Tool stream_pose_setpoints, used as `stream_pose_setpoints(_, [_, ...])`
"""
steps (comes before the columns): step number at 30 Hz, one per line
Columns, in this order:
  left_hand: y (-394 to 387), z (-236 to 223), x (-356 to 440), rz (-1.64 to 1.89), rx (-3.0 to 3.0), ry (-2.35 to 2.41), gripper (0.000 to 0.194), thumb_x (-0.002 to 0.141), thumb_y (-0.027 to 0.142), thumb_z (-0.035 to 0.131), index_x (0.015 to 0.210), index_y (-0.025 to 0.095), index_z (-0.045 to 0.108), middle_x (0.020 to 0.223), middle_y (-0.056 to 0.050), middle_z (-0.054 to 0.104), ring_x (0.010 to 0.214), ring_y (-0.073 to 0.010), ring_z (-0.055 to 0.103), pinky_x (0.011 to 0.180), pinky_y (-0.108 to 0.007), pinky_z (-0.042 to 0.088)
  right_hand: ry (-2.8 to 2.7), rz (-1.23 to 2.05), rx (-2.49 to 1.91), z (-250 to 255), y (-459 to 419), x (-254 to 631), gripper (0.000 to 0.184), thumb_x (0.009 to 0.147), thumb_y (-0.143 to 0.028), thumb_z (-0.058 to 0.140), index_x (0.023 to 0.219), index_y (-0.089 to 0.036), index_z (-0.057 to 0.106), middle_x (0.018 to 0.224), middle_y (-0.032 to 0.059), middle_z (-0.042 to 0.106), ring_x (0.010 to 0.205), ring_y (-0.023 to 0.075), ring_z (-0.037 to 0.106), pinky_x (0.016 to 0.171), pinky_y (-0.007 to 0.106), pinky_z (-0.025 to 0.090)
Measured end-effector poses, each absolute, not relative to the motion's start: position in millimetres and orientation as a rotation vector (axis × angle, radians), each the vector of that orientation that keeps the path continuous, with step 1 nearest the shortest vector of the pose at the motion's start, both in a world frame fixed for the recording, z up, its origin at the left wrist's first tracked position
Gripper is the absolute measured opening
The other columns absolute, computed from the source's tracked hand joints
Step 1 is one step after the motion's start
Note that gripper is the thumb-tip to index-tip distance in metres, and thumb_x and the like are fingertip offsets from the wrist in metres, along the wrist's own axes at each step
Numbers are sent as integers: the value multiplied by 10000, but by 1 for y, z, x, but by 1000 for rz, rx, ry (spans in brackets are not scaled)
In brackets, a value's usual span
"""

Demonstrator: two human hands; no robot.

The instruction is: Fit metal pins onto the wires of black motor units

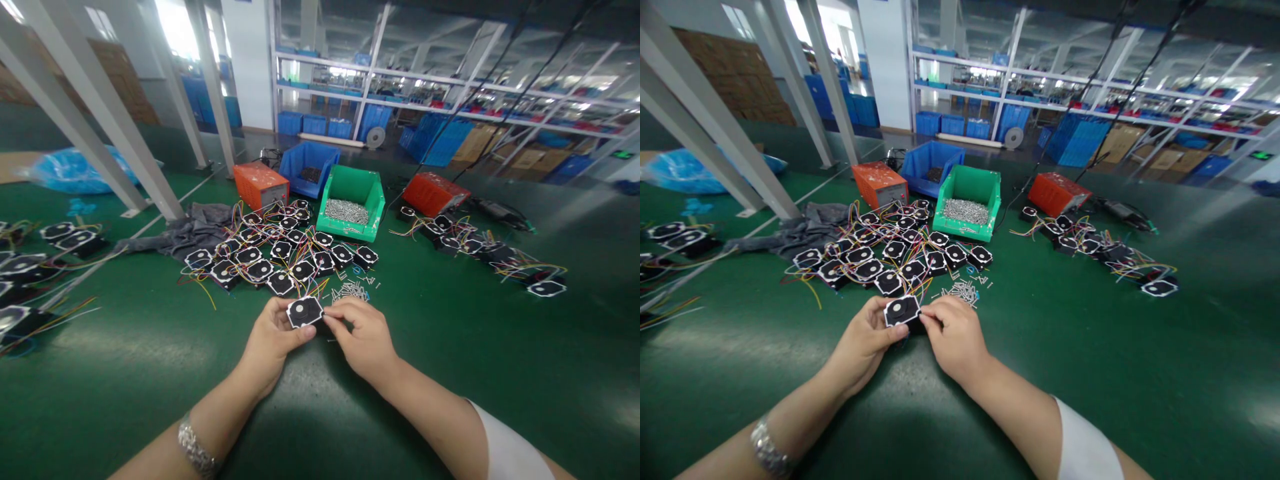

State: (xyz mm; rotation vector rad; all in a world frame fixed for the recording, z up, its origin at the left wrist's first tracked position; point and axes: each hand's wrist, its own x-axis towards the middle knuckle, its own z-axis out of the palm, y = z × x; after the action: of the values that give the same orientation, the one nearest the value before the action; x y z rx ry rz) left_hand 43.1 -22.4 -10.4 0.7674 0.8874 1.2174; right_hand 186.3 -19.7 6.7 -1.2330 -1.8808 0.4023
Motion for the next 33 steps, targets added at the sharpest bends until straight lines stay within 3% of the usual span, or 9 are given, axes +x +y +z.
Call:
stream_pose_setpoints(4, [-22, -9, 40, 1171, 687, 803, 326, 569, 92, 668, 809, 173, 463, 725, 27, 576, 639, -74, 522, 594, -198, 411, -1994, 203, -1077, 7, -22, 188, 160, 753, -144, 488, 804, -151, 639, 739, 57, 623, 704, 151, 547, 663, 294, 445])
stream_pose_setpoints(10, [-23, -8, 37, 1043, 668, 676, 349, 602, 88, 640, 903, 203, 507, 810, 10, 570, 696, -92, 531, 616, -211, 434, -1677, 559, -1276, 17, -14, 193, 115, 699, -118, 548, 736, -166, 646, 722, 24, 635, 685, 129, 581, 656, 250, 461])
stream_pose_setpoints(19, [-26, -10, 38, 1011, 691, 637, 417, 567, 56, 656, 931, 204, 516, 853, 0, 562, 714, -93, 517, 628, -206, 421, -1651, 758, -1276, 19, -10, 196, 112, 721, -144, 524, 719, -178, 631, 738, 8, 638, 706, 131, 583, 678, 257, 445])
stream_pose_setpoints(28, [-25, -10, 41, 1021, 771, 663, 416, 536, 39, 668, 905, 176, 533, 818, -4, 576, 713, -101, 514, 646, -212, 407, -2053, 433, -1270, 17, -12, 195, 183, 773, -109, 442, 755, -166, 615, 730, 31, 607, 715, 142, 541, 654, 250, 409])
stream_pose_setpoints(33, [-25, -9, 39, 1051, 756, 657, 434, 533, 36, 669, 917, 181, 529, 837, -3, 578, 722, -103, 518, 643, -212, 409, -1886, 487, -1276, 20, -13, 194, 158, 762, -111, 464, 750, -170, 610, 739, 21, 613, 719, 129, 550, 669, 233, 418])
